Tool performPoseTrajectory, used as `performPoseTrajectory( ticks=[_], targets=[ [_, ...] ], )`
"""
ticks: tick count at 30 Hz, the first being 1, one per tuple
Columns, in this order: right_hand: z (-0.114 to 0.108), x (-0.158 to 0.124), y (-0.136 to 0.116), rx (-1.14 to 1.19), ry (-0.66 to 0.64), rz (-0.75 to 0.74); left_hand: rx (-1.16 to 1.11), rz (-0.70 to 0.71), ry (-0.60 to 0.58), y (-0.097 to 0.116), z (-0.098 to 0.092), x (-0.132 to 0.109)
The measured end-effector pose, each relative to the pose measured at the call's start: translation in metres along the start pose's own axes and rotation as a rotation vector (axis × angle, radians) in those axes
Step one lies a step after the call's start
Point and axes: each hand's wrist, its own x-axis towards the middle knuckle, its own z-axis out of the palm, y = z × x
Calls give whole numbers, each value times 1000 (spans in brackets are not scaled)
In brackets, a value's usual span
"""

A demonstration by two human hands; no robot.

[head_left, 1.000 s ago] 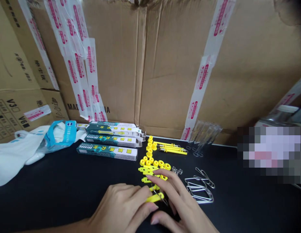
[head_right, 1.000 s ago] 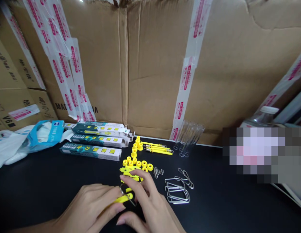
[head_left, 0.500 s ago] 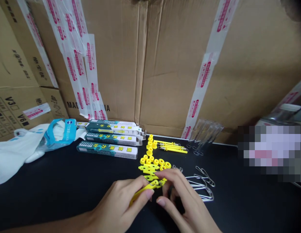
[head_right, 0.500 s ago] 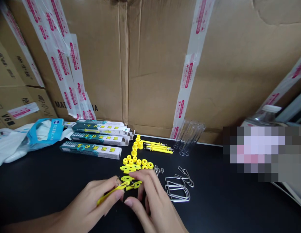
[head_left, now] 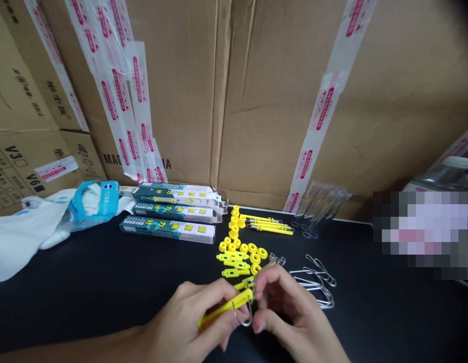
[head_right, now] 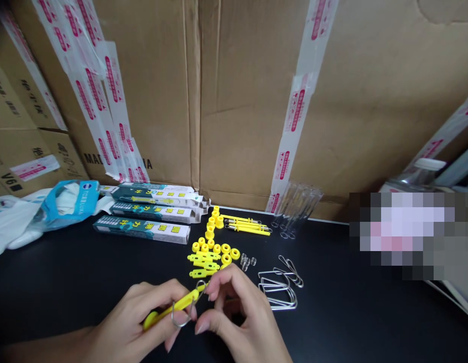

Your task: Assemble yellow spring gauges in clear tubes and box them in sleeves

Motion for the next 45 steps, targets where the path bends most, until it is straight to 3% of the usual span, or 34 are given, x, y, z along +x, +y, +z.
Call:
performPoseTrajectory(
  ticks=[9, 17, 20, 28, 33, 37, 42, 45],
  targets=[
    [0, 0, -1, -42, -10, -8, -83, -61, -17, -1, 0, 0],
    [-2, -3, 0, -330, -71, -141, -117, -99, 120, 0, 1, 6],
    [-2, -4, 1, -411, -86, -217, -114, -153, 117, -1, 3, 7],
    [3, -9, 13, -458, -109, -220, -200, -285, 104, -4, 8, 7],
    [2, -4, 8, -411, -73, -347, -178, -263, 89, -9, 8, 8],
    [-2, 0, 1, -597, -146, -488, -194, -262, 45, -9, 6, 11],
    [-3, 1, -1, -611, -192, -550, -218, -285, 57, -9, 6, 11],
    [-4, 1, -2, -555, -143, -564, -199, -309, 76, -10, 6, 11]
  ],
)
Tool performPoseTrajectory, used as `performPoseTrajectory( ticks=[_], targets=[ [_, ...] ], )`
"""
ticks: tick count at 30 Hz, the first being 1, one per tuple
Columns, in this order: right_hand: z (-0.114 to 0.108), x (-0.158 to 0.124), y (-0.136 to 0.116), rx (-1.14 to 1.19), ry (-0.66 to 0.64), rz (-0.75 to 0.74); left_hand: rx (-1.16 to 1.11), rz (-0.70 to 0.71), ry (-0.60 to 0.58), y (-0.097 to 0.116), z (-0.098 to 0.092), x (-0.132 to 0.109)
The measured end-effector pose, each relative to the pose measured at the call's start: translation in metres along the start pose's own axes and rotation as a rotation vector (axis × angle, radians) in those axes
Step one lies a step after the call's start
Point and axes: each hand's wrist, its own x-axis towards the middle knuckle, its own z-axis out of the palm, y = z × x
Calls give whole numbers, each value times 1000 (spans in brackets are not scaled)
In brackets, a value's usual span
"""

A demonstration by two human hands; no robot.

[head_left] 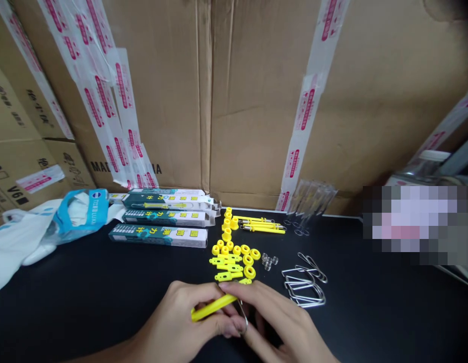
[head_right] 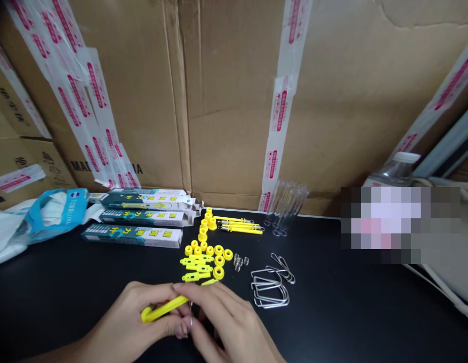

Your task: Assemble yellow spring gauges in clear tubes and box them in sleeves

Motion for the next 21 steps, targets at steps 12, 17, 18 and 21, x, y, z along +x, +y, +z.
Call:
performPoseTrajectory(
  ticks=[12, 17, 18, 21],
  targets=[
    [-4, -3, -2, 99, 185, 347, -94, -78, 69, 1, -2, 6],
    [1, 1, 0, 481, 301, 609, -265, -84, 168, -4, -4, 11],
    [2, 2, 0, 534, 306, 615, -308, -101, 183, -4, -5, 11],
    [2, 3, 0, 606, 318, 628, -411, -131, 212, -1, -10, 12]
  ],
)
